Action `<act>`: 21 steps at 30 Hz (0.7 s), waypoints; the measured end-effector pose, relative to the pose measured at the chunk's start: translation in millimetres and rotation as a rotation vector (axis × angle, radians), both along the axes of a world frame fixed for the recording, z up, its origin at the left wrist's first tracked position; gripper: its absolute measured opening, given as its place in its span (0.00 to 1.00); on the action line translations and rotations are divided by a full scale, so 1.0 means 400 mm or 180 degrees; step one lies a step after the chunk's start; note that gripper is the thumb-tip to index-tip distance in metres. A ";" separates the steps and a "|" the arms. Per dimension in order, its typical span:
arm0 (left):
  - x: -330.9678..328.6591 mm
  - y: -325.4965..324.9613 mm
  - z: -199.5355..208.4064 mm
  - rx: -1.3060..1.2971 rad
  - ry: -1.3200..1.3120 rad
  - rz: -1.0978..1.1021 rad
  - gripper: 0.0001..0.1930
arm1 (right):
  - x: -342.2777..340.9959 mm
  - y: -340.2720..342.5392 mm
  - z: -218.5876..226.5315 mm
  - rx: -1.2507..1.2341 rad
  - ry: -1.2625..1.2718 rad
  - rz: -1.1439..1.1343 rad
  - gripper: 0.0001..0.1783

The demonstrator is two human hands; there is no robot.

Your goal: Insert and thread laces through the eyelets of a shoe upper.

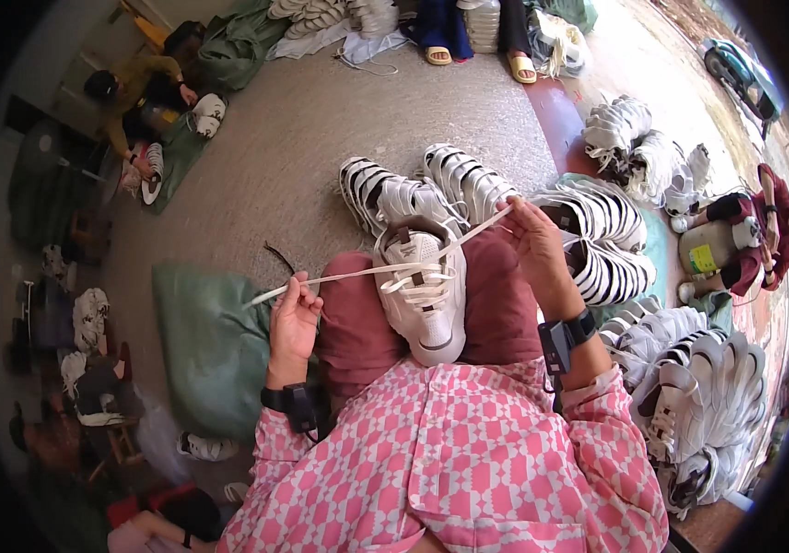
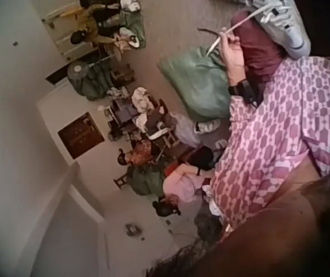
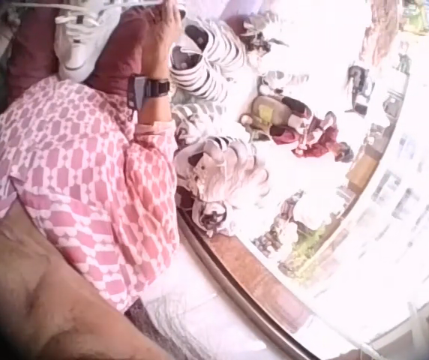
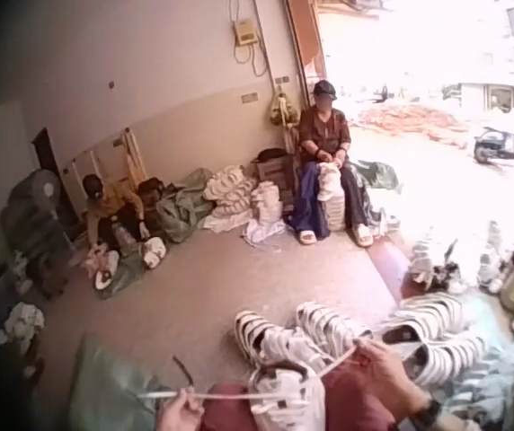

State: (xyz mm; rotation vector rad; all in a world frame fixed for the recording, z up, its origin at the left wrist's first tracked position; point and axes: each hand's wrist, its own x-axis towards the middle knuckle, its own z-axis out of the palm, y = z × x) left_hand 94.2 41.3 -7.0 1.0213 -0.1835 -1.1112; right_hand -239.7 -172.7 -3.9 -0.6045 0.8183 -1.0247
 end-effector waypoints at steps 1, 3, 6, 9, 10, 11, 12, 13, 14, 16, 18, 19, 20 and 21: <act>0.011 0.005 -0.003 -0.0082 -0.0034 -0.0043 0.14 | -0.008 -0.001 -0.006 0.0112 -0.0069 -0.0113 0.13; 0.021 0.014 -0.013 0.0008 -0.0003 0.0160 0.15 | -0.016 -0.001 -0.012 0.0295 -0.0138 -0.0271 0.13; -0.001 -0.009 0.033 0.0208 0.0149 0.0472 0.17 | -0.014 0.001 -0.020 0.0466 -0.0270 -0.0281 0.13; 0.002 -0.006 0.031 0.0219 0.0400 0.0581 0.16 | -0.030 -0.005 -0.041 0.0408 -0.0330 0.0048 0.12; 0.008 -0.008 0.017 0.0137 0.0551 0.0523 0.16 | -0.049 -0.006 -0.048 0.0265 -0.0409 0.0458 0.12; 0.022 -0.002 0.002 0.0126 0.0555 0.0557 0.16 | -0.013 0.015 -0.014 0.0109 0.0207 0.0346 0.11; 0.037 0.004 -0.014 -0.0195 0.0612 0.0029 0.14 | 0.003 0.031 0.015 0.0099 0.0214 0.0379 0.11; 0.035 0.002 -0.003 -0.0513 0.0656 -0.0498 0.12 | 0.012 0.046 0.038 -0.0177 0.0848 0.0862 0.10; 0.027 0.001 0.005 -0.0523 0.0657 -0.0465 0.12 | 0.023 0.057 0.049 -0.0461 0.1484 0.1342 0.10; -0.014 -0.016 0.036 0.0199 -0.0202 -0.0817 0.09 | 0.034 0.062 0.045 -0.0610 0.1671 0.1604 0.10; -0.061 -0.045 0.061 0.0476 -0.0580 -0.0836 0.07 | 0.033 0.058 0.022 -0.0723 0.1505 0.2435 0.14; -0.073 -0.056 0.063 0.0615 -0.0946 -0.0999 0.07 | 0.040 0.064 0.033 -0.0662 0.1504 0.2439 0.14; -0.083 -0.066 0.062 0.0752 -0.1313 -0.1162 0.08 | 0.042 0.062 0.035 -0.0658 0.1526 0.2451 0.14; -0.088 -0.075 0.056 0.0707 -0.1497 -0.1226 0.08 | 0.044 0.059 0.034 -0.0557 0.1426 0.2491 0.14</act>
